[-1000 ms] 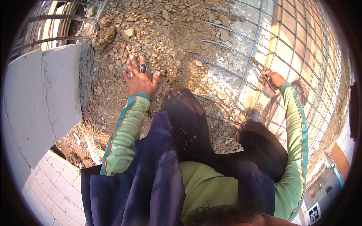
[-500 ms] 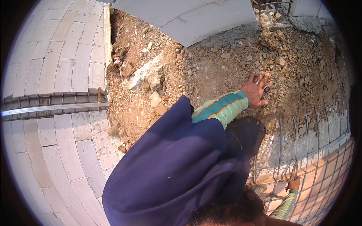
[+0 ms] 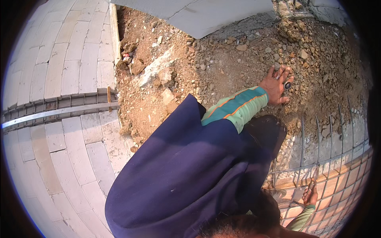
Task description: The person uses pliers to twist and cut wire, securing a metal reinforcement mesh to vertical rebar at various points around a construction area.
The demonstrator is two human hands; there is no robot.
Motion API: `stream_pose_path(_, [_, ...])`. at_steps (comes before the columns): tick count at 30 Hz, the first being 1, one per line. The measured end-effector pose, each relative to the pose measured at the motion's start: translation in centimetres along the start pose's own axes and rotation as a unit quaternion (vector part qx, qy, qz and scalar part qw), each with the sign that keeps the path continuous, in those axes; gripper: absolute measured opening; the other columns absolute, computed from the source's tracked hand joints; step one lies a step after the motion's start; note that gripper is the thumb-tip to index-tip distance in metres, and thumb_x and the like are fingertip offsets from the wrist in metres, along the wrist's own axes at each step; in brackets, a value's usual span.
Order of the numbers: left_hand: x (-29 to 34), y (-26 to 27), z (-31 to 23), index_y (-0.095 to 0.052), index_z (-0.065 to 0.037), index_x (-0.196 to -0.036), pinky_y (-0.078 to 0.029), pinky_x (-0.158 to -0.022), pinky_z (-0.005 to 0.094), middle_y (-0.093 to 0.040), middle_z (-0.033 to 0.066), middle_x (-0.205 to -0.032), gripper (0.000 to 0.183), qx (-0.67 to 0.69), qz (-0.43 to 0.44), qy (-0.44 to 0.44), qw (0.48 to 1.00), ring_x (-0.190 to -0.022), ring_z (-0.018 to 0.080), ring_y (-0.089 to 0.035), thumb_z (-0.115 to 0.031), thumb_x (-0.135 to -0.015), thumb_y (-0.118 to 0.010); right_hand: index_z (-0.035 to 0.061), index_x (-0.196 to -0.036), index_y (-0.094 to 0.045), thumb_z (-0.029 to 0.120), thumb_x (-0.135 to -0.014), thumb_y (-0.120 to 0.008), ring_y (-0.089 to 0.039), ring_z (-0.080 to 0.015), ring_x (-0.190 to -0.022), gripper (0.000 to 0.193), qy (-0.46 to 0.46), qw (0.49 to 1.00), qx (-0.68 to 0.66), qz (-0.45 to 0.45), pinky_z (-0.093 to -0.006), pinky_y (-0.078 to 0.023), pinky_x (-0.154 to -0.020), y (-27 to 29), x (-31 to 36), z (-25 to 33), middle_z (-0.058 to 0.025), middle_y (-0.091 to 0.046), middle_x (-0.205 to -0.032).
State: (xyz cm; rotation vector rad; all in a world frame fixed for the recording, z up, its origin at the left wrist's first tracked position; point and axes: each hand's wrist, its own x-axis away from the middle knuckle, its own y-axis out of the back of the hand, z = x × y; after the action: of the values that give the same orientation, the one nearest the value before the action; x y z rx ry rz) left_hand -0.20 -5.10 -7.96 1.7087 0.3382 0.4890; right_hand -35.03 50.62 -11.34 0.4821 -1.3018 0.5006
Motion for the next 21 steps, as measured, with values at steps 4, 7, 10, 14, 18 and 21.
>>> stream_pose_path(4, [0.8,-1.1,1.4,-0.018,-0.014,-0.16,-0.009,-0.121,0.0625,-0.005,0.0207,-0.166,0.089,0.001,-0.005,-0.004,1.0,-0.153,0.0408,-0.005,-0.069,-0.094,-0.039,0.0076,-0.106,-0.057,0.059,-0.099,-0.042,-0.058,-0.025,-0.046,0.054,0.043,0.98,0.181,-0.067,-0.0375,-0.047,-0.042,-0.6,-1.9,0.1,-0.0134,-0.061,-0.061])
stream_pose_path(7, [0.1,-1.0,1.5,-0.017,-0.015,-0.16,-0.009,-0.121,0.0624,-0.007,0.0206,-0.166,0.088,-0.014,0.002,-0.013,1.0,-0.153,0.0404,-0.004,-0.069,-0.094,-0.039,0.0012,-0.112,-0.053,0.029,-0.08,-0.077,-0.065,-0.0304,-0.054,0.048,0.177,0.856,0.45,-0.185,-0.0455,-0.051,-0.05,-4.4,0.1,-0.5,-0.0171,-0.064,-0.067])
stream_pose_path(10, [-1.2,-0.1,0.4,-0.023,-0.015,-0.159,-0.012,-0.12,0.0624,-0.013,0.0216,-0.164,0.087,-0.056,0.002,0.002,0.998,-0.152,0.0408,-0.01,-0.069,-0.093,-0.041,0.0024,-0.115,-0.053,0.022,-0.079,-0.073,-0.065,-0.0331,-0.071,0.045,0.304,0.635,0.623,-0.341,-0.0455,-0.05,-0.064,-4.8,2.6,-0.5,-0.0168,-0.064,-0.078])
stream_pose_path(14, [-2.3,1.4,-1.1,-0.033,-0.014,-0.155,-0.021,-0.117,0.0615,-0.023,0.0222,-0.161,0.084,-0.11,-0.043,-0.007,0.993,-0.15,0.0408,-0.018,-0.067,-0.092,-0.047,0.0048,-0.115,-0.057,0.016,-0.085,-0.062,-0.06,-0.0279,-0.085,0.032,0.45,0.401,0.683,-0.412,-0.0404,-0.046,-0.076,-6.6,7.4,3.9,-0.0112,-0.061,-0.088])
stream_pose_path(18, [-0.8,-2.2,-0.6,-0.029,-0.017,-0.158,-0.024,-0.117,0.058,-0.024,0.018,-0.162,0.084,-0.149,-0.046,0.002,0.988,-0.151,0.0383,-0.019,-0.068,-0.093,-0.045,0.0073,-0.106,-0.062,0.012,-0.089,-0.054,-0.058,-0.0237,-0.093,0.02,0.388,0.336,0.762,-0.396,-0.0363,-0.044,-0.084,-8.2,6.4,6.4,-0.007,-0.06,-0.092])
stream_pose_path(21, [-1.3,-2.2,-1.1,-0.028,-0.016,-0.158,-0.025,-0.117,0.0566,-0.024,0.018,-0.162,0.084,-0.169,-0.055,-0.025,0.984,-0.15,0.0384,-0.02,-0.068,-0.093,-0.045,0.0063,-0.099,-0.063,0.029,-0.099,-0.053,-0.064,-0.0237,-0.059,0.025,0.359,0.454,0.741,-0.34,-0.0379,-0.051,-0.055,-5.3,4.0,3.8,-0.0107,-0.064,-0.068])
